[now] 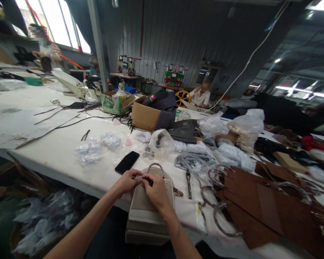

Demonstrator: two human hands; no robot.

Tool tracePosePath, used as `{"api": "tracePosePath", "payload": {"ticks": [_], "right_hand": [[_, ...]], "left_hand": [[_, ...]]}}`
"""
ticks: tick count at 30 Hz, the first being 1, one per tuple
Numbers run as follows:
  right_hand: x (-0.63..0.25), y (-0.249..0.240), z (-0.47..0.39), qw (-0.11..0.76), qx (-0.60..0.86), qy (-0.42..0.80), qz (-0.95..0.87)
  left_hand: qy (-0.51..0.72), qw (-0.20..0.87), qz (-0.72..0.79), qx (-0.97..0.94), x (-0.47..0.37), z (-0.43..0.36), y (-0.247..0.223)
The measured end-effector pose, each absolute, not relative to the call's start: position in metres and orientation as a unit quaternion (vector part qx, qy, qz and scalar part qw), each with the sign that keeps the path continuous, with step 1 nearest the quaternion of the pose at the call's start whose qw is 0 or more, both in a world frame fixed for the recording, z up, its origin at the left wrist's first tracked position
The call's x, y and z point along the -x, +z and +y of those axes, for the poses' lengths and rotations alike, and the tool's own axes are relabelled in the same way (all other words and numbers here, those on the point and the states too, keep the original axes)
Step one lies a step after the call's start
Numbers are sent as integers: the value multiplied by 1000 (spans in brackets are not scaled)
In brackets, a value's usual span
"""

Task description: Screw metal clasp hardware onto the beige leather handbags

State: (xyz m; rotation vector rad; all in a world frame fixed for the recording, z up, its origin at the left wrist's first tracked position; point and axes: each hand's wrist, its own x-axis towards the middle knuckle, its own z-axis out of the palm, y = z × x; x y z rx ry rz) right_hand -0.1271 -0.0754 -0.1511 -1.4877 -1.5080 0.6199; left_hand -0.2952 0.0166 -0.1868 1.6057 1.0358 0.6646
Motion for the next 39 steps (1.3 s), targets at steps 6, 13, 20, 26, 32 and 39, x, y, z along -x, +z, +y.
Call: {"api": "tracePosePath", "payload": {"ticks": [6, 13, 20, 26, 32, 39], "right_hand": [[127, -156, -75, 441, 605, 197, -633], [129, -154, -75, 451, 610, 211, -616], [130, -156, -75, 435, 599, 186, -646], [132, -158, -75, 423, 600, 159, -660], [133, -161, -87, 415, 587, 175, -673], [130, -156, -85, 404, 589, 183, -675]], "left_hand": [[281, 526, 444, -669, 295, 16, -188], [295, 524, 439, -667, 297, 14, -189], [276, 511, 430, -691, 298, 16, -189], [285, 505, 426, -694, 297, 15, -185], [284, 520, 431, -680, 298, 13, -185], [285, 521, 431, -680, 299, 13, -184]]}}
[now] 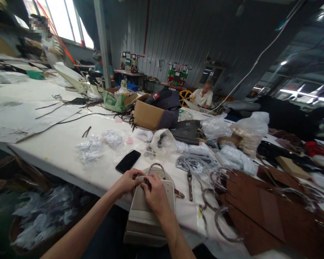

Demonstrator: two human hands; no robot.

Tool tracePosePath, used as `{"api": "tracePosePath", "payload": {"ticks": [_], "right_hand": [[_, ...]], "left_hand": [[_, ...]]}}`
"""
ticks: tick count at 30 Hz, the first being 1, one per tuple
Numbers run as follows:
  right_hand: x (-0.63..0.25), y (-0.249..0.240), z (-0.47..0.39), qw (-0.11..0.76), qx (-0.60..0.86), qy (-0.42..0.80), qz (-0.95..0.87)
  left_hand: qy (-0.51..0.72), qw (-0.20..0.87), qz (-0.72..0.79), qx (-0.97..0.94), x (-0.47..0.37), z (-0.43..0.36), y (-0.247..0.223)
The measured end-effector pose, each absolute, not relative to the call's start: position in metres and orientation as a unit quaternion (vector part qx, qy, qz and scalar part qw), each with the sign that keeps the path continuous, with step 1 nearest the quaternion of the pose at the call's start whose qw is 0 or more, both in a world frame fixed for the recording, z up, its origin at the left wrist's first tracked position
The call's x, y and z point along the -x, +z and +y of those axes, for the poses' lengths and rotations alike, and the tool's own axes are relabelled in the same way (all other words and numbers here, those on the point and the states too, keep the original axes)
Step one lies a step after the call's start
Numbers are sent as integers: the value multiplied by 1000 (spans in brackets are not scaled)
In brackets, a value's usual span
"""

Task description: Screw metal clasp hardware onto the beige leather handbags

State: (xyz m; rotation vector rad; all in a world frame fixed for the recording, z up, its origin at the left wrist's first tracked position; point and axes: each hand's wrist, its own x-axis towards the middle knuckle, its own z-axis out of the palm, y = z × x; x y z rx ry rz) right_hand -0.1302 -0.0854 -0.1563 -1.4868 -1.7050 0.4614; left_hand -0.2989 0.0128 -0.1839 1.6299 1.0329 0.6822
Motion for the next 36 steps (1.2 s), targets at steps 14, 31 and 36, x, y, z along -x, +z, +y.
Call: {"api": "tracePosePath", "payload": {"ticks": [14, 31, 36], "right_hand": [[132, -159, -82, 399, 584, 200, -678], [68, -131, -145, 314, 718, 99, -613], [80, -150, -161, 231, 751, 73, -614]], "left_hand": [[285, 517, 440, -677, 299, 10, -177], [256, 520, 446, -682, 299, 10, -166], [254, 533, 443, -675, 298, 9, -167]]}}
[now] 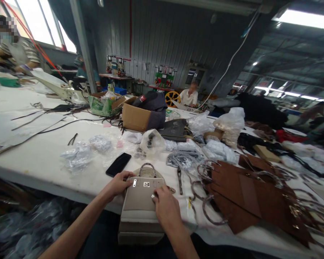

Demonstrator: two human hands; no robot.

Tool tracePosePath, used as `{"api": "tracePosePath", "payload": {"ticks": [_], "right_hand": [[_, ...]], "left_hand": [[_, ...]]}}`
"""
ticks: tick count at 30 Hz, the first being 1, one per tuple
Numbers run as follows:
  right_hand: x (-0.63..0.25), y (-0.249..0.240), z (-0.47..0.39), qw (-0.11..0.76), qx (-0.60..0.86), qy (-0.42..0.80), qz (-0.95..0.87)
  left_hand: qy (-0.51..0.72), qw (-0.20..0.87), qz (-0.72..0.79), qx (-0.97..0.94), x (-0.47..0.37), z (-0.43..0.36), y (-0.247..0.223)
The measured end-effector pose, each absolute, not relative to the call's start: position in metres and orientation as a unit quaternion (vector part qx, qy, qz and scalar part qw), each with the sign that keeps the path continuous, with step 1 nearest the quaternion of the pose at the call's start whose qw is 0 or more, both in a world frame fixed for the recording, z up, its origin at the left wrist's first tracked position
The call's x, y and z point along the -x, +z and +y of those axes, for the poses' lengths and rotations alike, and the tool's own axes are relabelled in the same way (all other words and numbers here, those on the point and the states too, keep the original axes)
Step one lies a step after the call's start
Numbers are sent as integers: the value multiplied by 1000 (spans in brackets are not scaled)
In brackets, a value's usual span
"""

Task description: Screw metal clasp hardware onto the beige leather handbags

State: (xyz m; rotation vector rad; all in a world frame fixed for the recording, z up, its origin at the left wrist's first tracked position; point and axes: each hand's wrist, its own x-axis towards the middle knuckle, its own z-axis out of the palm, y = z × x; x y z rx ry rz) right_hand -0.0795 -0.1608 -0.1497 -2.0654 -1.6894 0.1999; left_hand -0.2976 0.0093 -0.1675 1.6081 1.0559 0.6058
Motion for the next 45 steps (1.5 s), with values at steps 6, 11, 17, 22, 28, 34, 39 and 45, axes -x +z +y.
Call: {"api": "tracePosePath", "payload": {"ticks": [6, 11, 17, 22, 28, 34, 39, 45], "right_hand": [[90, -157, -168, 184, 746, 8, -640], [97, -147, -173, 120, 757, 5, -642], [100, -134, -176, 91, 777, 69, -620], [102, -135, -176, 107, 781, 74, -611], [78, -143, -184, 226, 755, 81, -610], [34, -123, -168, 337, 700, 73, -625], [24, -115, -147, 271, 637, 105, -714], [15, -135, -136, 206, 638, 89, -737]], "left_hand": [[230, 557, 443, -664, 297, 11, -165], [164, 539, 457, -688, 296, 18, -147], [216, 382, 457, -774, 271, 11, -109], [153, 348, 440, -814, 232, -14, -109], [130, 293, 426, -846, 202, -25, -131], [145, 262, 418, -858, 185, -27, -143], [152, 262, 443, -844, 175, -29, -145], [173, 299, 400, -849, 175, -27, -151]]}}
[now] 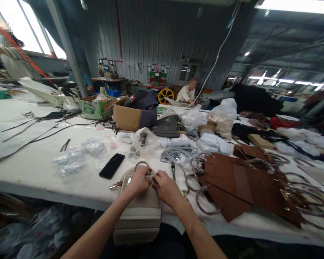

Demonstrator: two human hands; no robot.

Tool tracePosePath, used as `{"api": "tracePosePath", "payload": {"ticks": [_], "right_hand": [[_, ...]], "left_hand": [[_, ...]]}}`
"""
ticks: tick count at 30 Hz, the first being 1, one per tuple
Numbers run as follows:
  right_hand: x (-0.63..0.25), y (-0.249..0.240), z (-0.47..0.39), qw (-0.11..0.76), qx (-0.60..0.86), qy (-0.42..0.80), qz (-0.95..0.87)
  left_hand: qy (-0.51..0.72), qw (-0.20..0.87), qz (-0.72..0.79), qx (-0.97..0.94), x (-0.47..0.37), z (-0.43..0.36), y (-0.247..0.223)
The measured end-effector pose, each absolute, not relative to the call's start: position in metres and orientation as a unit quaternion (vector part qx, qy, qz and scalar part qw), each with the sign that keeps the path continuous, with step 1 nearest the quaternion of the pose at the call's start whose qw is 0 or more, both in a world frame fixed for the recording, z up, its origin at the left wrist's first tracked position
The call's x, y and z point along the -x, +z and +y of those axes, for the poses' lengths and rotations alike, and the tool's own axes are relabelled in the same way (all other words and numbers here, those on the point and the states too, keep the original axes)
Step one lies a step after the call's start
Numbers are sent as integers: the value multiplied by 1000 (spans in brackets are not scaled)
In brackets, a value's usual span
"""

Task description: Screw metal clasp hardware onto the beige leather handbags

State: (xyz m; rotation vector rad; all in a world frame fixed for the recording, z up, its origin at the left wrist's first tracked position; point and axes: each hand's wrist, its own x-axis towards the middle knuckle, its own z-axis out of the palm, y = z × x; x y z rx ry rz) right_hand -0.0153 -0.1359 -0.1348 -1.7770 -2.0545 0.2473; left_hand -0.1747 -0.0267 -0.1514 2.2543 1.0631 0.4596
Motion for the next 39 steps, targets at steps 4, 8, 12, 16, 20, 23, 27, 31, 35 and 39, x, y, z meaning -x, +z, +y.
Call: {"api": "tracePosePath", "payload": {"ticks": [4, 8, 12, 16, 20, 23, 27, 31, 35, 39], "right_hand": [[12, -141, -132, 189, 620, 56, -759], [11, -143, -131, 199, 609, 54, -766], [13, -144, -131, 208, 608, 58, -764], [15, -144, -132, 229, 611, 68, -754], [16, -145, -131, 252, 608, 86, -748], [12, -145, -130, 273, 605, 99, -742], [4, -142, -131, 361, 591, 182, -698], [3, -143, -131, 473, 603, 246, -594], [9, -146, -128, 468, 635, 312, -530], [11, -147, -126, 431, 643, 293, -561]], "left_hand": [[199, 320, 377, -846, 177, -23, -160], [201, 328, 387, -838, 175, -21, -165], [185, 335, 398, -834, 170, -20, -160], [174, 330, 408, -833, 169, -21, -155], [179, 318, 427, -828, 169, -25, -157], [183, 316, 432, -825, 169, -26, -158], [170, 318, 428, -828, 170, -25, -158], [178, 320, 428, -826, 171, -26, -157], [176, 329, 430, -822, 172, -27, -155], [169, 331, 428, -824, 172, -26, -156]]}}
